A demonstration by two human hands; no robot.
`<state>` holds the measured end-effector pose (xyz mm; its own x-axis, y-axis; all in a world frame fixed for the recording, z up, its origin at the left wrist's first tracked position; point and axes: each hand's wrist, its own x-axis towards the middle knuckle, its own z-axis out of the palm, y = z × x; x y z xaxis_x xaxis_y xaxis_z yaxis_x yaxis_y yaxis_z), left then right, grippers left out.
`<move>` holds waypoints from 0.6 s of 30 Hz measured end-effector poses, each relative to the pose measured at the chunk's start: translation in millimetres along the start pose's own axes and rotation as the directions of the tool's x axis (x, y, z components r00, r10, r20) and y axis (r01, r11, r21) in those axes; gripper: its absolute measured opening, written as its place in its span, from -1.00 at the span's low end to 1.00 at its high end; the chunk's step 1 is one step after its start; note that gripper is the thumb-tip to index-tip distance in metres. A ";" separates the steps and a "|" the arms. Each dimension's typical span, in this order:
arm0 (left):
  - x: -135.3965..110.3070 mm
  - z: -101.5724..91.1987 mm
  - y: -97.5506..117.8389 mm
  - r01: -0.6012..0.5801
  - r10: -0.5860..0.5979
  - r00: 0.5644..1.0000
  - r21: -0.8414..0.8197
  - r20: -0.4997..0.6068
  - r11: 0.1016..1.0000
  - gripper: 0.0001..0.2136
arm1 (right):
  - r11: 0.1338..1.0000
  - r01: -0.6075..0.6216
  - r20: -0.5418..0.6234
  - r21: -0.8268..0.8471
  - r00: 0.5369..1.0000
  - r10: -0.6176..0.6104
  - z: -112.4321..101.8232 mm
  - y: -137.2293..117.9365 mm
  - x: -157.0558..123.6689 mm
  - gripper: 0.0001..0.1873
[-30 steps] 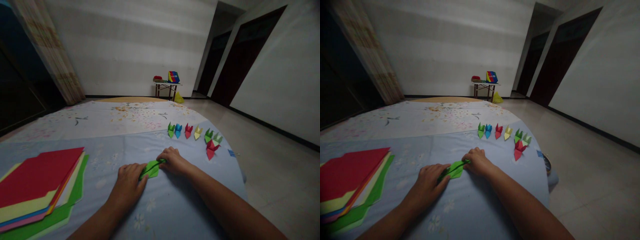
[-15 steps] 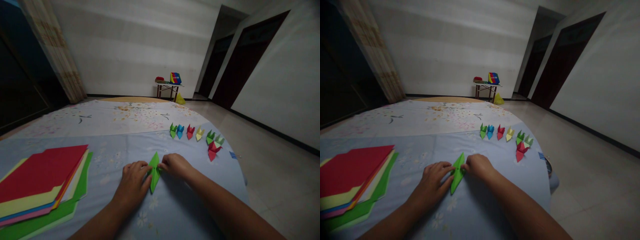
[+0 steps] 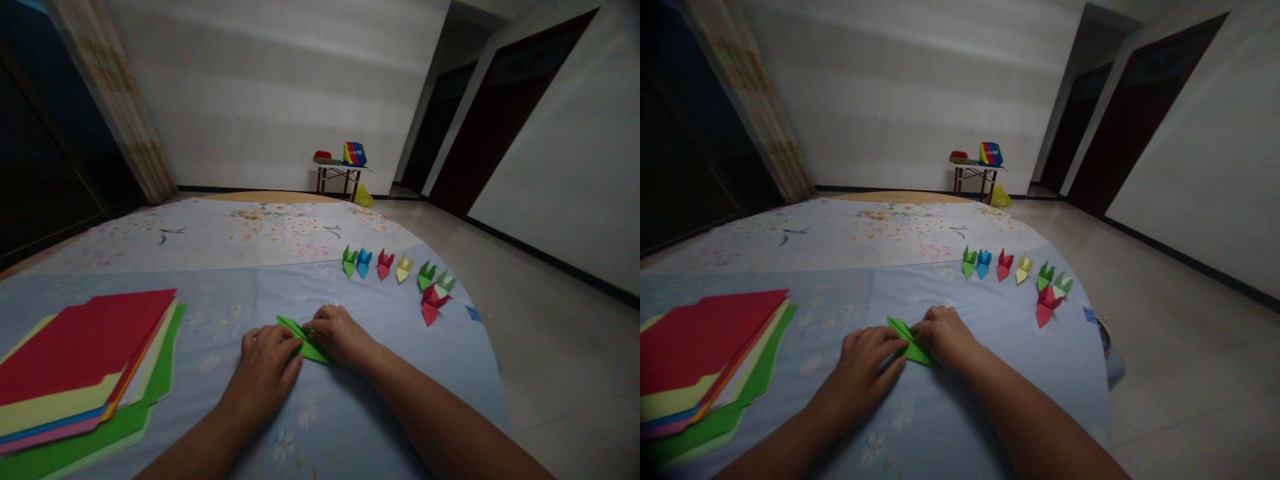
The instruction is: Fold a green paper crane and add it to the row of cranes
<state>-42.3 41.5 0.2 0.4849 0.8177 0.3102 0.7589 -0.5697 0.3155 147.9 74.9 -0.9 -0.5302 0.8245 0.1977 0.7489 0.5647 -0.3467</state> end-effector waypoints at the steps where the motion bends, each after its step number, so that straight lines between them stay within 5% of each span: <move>1: 0.5 0.5 -4.1 -0.009 0.009 1.000 -0.002 -0.002 1.000 -0.79 | 1.000 0.019 -0.002 0.015 1.000 -0.019 -0.7 -0.5 -2.1 -0.76; 7: 2.5 -0.2 -19.0 -0.014 0.021 0.996 -0.073 0.091 0.997 -0.79 | 0.992 0.092 0.061 0.083 0.993 -0.097 -11.2 -4.4 -16.4 -0.47; 18: 7.1 1.6 -16.1 -0.041 0.042 0.998 -0.024 0.053 0.999 -0.84 | 0.999 0.051 0.043 -0.004 0.998 -0.050 -6.6 8.7 -12.5 -0.72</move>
<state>-50.4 56.6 -4.0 0.5391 0.7961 0.2749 0.7275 -0.6047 0.3241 163.6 69.7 -0.3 -0.5837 0.7927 0.1756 0.7228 0.6058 -0.3325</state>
